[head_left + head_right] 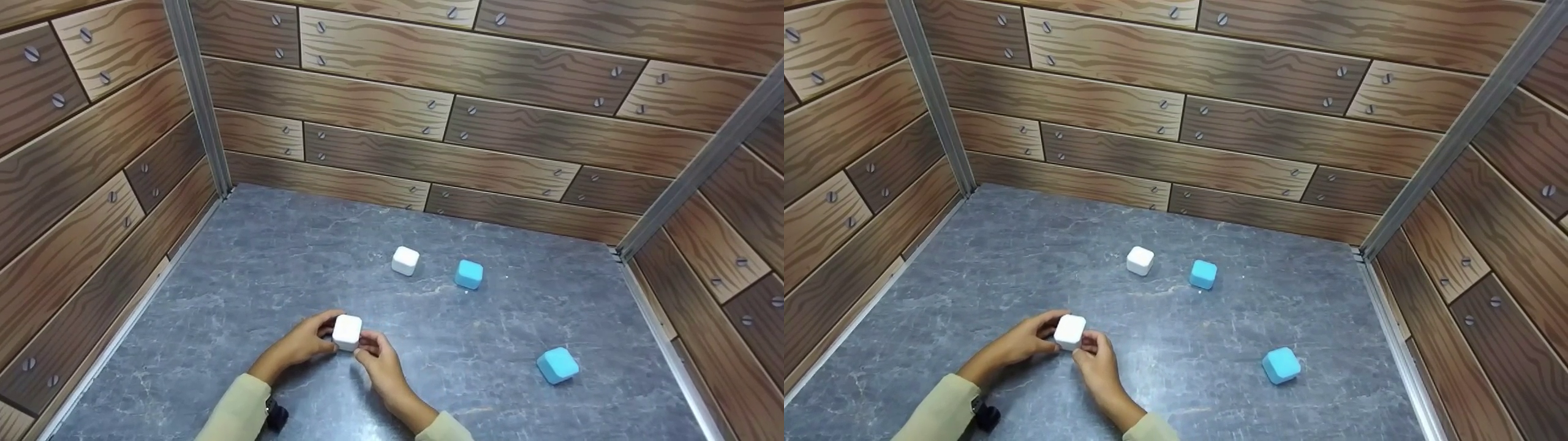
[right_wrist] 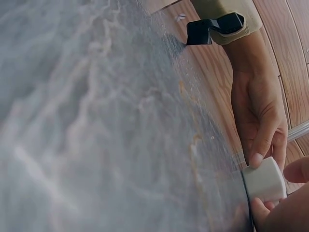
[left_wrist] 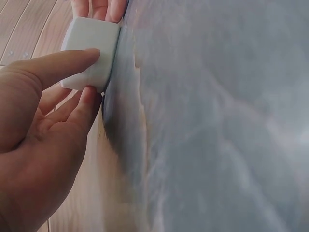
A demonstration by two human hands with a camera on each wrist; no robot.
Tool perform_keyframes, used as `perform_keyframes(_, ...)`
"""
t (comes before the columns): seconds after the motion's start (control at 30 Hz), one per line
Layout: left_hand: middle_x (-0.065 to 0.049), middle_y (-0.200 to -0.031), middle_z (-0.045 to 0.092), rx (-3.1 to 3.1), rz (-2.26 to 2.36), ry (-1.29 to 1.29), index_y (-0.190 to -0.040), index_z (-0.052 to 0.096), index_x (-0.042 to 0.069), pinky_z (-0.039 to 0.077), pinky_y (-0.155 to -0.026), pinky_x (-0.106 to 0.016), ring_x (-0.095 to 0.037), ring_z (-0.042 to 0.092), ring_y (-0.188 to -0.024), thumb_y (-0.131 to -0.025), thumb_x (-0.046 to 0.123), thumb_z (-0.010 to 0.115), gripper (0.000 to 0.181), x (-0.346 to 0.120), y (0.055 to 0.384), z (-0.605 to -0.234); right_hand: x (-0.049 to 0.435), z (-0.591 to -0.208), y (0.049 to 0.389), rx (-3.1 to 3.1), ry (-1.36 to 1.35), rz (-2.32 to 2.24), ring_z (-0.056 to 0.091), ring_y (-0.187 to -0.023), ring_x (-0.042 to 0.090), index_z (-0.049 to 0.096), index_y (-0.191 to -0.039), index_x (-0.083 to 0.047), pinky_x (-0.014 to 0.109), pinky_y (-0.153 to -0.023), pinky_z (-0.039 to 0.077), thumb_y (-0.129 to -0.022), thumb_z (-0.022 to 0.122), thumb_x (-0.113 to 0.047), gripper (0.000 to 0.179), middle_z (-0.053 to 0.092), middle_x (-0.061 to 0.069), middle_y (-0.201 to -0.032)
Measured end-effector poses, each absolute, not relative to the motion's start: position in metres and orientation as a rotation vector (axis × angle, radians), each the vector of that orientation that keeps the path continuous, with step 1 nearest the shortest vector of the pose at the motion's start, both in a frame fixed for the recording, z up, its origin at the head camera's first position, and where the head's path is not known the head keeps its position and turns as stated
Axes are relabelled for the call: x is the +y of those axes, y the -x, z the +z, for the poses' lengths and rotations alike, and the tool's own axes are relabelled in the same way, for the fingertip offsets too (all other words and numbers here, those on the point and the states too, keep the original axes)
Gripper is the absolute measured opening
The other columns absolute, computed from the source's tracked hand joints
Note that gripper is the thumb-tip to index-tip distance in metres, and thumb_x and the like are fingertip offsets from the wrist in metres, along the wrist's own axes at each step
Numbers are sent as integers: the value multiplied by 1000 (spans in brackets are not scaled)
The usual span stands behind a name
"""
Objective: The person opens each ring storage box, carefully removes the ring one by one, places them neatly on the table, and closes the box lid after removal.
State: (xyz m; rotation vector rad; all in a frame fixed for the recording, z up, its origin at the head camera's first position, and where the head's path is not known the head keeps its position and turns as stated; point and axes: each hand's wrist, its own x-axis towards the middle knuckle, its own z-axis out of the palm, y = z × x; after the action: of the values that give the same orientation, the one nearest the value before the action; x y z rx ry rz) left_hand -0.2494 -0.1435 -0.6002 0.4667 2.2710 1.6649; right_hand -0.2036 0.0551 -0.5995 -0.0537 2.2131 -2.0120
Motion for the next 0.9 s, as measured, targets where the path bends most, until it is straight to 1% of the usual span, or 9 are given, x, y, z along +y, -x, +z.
perform_keyframes(0.2,-29,-147,47,2281,1653,-462,-147,45,-3,53,-99,-35,-43,52,-132,-82,-14,68,70,-147,249,-600,54,-600,202,2189,90,-2022,58,-114,33,53,-129,11,33,-93,52,-93,59,-2,39,60,23,-122)
perform_keyframes(0.5,-28,-145,49,2303,1659,-485,-146,45,-3,53,-92,-30,-42,54,-129,-82,-14,67,69,-150,247,-602,48,-604,201,2177,110,-2049,59,-114,28,54,-131,7,32,-92,52,-92,62,-7,42,61,18,-123)
perform_keyframes(0.6,-29,-144,48,2286,1683,-497,-146,44,-5,53,-96,-32,-43,54,-129,-82,-13,67,69,-151,245,-602,49,-604,200,2191,134,-2030,58,-115,29,53,-132,7,32,-92,53,-92,63,-7,43,61,18,-123)
perform_keyframes(0.67,-31,-144,47,2266,1702,-509,-147,41,-7,53,-99,-35,-43,53,-129,-82,-12,68,71,-152,245,-602,51,-605,201,2206,158,-2008,57,-117,30,51,-136,7,32,-93,52,-93,63,-9,47,59,18,-126)
perform_keyframes(0.73,-33,-144,45,2246,1725,-523,-148,37,-10,52,-103,-37,-45,53,-130,-83,-11,69,73,-153,245,-602,55,-605,204,2232,211,-1996,56,-121,33,47,-139,9,34,-97,52,-93,65,-10,53,57,21,-129)
perform_keyframes(0.83,-35,-146,43,2233,1738,-531,-149,34,-12,51,-104,-38,-46,52,-130,-83,-11,70,76,-153,247,-602,60,-603,213,2289,313,-1975,53,-127,40,42,-144,9,40,-104,51,-93,70,-13,62,51,27,-135)
perform_keyframes(0.9,-34,-146,42,2243,1737,-525,-149,35,-11,51,-105,-38,-46,52,-130,-82,-11,70,76,-153,248,-601,63,-602,221,2331,386,-1951,50,-130,45,39,-147,8,45,-108,48,-91,74,-14,69,46,30,-139)
